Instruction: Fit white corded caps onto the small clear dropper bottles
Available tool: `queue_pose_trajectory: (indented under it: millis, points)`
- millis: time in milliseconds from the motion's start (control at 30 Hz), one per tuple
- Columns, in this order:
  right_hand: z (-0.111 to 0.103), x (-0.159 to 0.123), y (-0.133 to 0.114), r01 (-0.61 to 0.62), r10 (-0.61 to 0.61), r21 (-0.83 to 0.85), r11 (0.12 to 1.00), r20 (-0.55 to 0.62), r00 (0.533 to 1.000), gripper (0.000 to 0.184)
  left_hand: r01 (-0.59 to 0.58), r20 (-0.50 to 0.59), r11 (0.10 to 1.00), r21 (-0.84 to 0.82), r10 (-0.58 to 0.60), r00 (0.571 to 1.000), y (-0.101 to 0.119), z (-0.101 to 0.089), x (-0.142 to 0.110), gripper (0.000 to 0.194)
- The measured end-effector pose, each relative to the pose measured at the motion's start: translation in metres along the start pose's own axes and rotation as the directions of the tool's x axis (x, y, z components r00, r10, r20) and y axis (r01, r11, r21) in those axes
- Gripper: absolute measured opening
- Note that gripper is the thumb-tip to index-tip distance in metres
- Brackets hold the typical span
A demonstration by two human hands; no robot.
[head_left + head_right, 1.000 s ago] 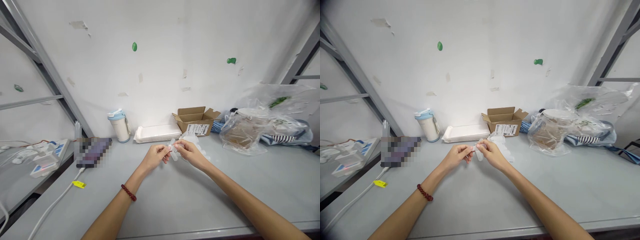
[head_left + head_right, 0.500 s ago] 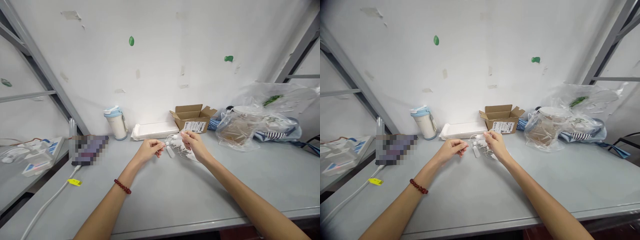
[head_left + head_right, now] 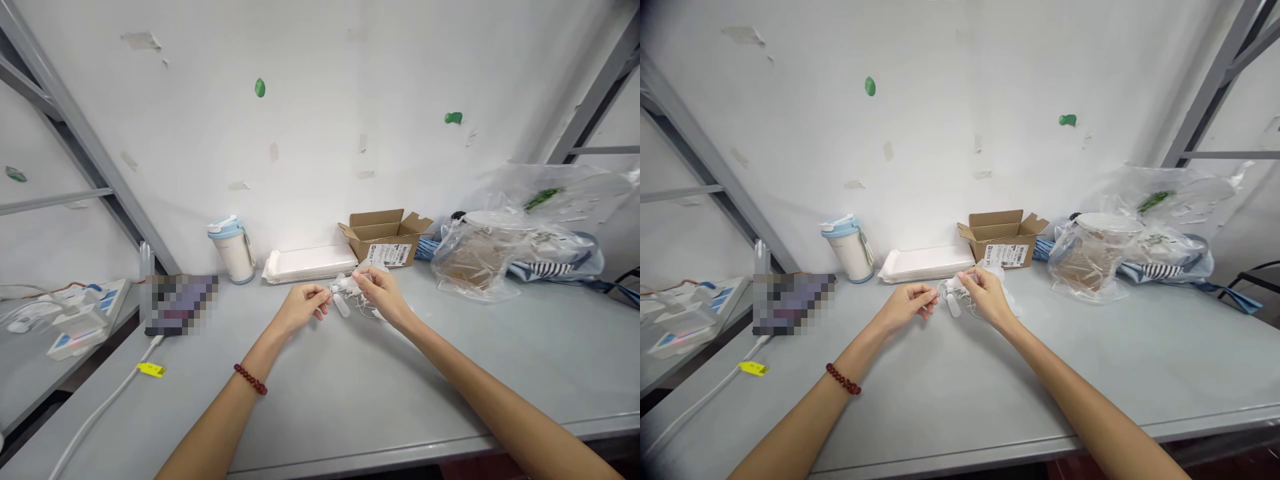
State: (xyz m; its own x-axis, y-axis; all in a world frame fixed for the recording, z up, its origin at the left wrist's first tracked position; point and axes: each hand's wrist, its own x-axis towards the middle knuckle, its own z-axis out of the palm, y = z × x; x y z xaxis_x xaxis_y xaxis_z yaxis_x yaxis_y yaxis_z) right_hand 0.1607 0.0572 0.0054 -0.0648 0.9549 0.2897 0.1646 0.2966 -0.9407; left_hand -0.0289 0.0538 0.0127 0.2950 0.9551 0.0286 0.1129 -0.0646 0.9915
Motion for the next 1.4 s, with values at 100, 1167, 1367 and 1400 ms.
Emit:
queue_pose_trajectory:
  millis: [100,1167,1367,1400]
  points:
    - [0.0012,-0.0003,-0.0004,-0.015,0.016,0.040,0.999,-0.031,0.999,0.038,0.023,-0.021,0.994,-0.105,-0.026,0.999,-0.0015,0.0004,0.0006,0.033]
    - [0.0064,-0.0058,-0.0031,-0.037,0.037,0.118,0.992,0.005,0.999,0.038,0.067,-0.017,0.925,-0.375,-0.079,0.997,-0.0027,0.0054,-0.0001,0.027]
    - [0.0092,-0.0066,-0.0021,-0.045,0.045,0.122,0.991,0.006,0.999,0.039,0.059,-0.028,0.924,-0.379,-0.075,0.997,-0.0014,0.0059,-0.0010,0.027]
    - [0.0098,-0.0070,-0.0022,-0.047,0.047,0.122,0.991,-0.002,0.999,0.039,0.062,-0.024,0.923,-0.379,-0.077,0.997,-0.0015,0.0062,-0.0010,0.027]
